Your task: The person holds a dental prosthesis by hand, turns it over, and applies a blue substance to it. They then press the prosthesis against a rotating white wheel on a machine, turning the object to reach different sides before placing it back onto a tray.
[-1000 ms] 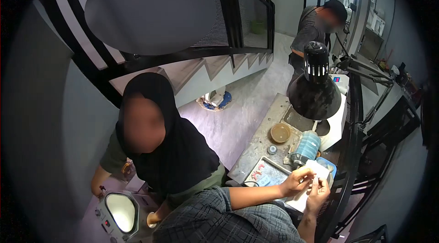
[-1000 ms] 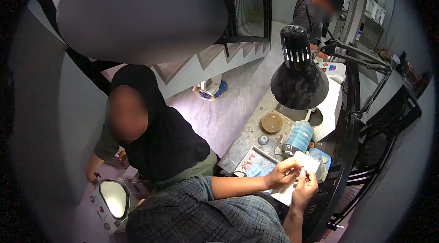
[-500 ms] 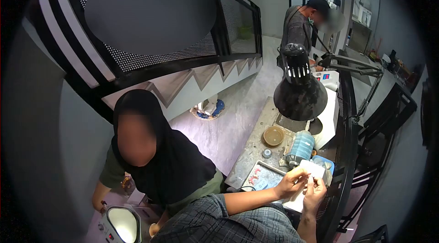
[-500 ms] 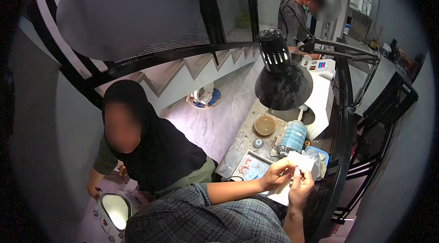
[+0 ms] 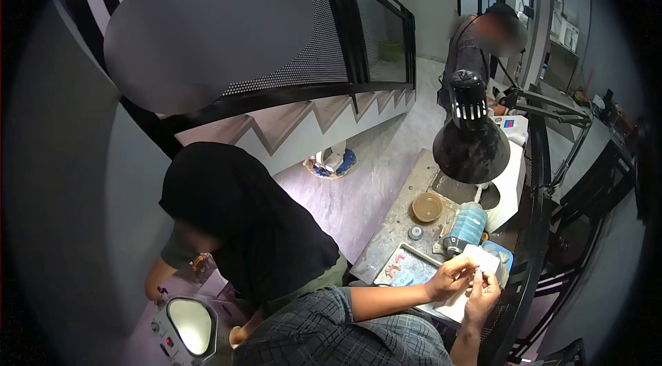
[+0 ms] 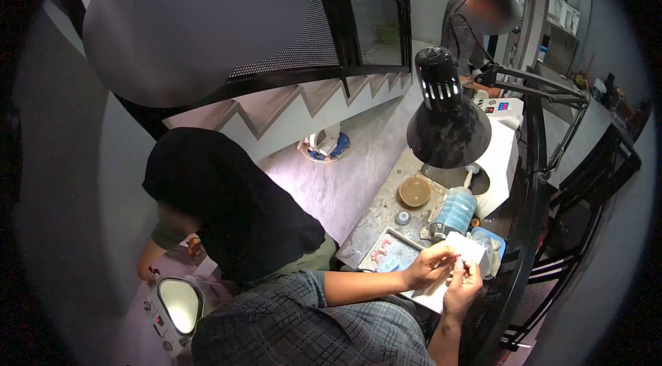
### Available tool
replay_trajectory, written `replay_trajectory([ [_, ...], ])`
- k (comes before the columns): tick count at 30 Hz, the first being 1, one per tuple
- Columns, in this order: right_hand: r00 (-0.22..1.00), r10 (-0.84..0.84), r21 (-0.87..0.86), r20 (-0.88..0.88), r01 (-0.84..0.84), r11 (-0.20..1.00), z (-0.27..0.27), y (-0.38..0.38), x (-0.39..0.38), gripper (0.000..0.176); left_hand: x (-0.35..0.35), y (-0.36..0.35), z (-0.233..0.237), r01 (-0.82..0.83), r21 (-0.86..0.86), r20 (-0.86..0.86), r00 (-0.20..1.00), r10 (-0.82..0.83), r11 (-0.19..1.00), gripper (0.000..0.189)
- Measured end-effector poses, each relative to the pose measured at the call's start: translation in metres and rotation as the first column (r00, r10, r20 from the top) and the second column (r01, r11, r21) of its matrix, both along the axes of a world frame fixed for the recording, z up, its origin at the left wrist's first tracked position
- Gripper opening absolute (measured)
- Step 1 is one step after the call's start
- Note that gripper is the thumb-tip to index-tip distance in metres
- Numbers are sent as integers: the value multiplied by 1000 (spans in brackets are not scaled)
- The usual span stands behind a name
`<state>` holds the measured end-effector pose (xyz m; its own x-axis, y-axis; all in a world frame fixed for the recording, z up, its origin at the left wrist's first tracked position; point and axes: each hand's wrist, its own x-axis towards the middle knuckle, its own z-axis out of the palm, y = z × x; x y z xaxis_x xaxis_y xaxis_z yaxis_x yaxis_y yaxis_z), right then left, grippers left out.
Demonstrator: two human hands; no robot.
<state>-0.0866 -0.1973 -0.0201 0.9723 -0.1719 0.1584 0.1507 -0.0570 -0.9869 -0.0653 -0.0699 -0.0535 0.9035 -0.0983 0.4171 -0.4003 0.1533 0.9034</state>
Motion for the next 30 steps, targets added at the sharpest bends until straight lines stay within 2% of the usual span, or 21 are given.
replay_trajectory([
  [5,999,38,-7,-29,-38,999,1,-5,-1,12,1,1,2,-18,37,28,999,17,999,18],
  [8,997,54,-17,-47,-55,998,3,-6,-2,12,0,1,6,2,0,28,1000,-2,1000,18],
  [13,998,47,-20,-33,-48,999,1,-7,-3,12,2,-2,-8,87,-47,-49,995,-89,995,22],
  [16,998,45,-17,-51,-46,999,3,-8,-4,13,-1,1,3,11,41,11,1000,-11,999,20],
  [17,998,29,-36,-60,-31,999,4,-7,-5,14,-3,1,8,-24,23,51,998,23,999,20],
  [20,999,36,-47,-33,-37,998,12,-4,-6,16,-2,0,5,-14,1,25,1000,14,1000,19],
  [26,998,-1,-56,-55,-2,998,16,-3,-8,17,1,2,1,-41,60,74,997,37,997,18],
  [28,999,23,-93,-23,-25,995,19,-2,-8,16,2,3,4,-92,79,143,986,80,993,17],
  [30,1000,9,-61,-28,-11,998,19,-1,-10,15,-1,2,8,-67,43,113,992,62,997,18],
])
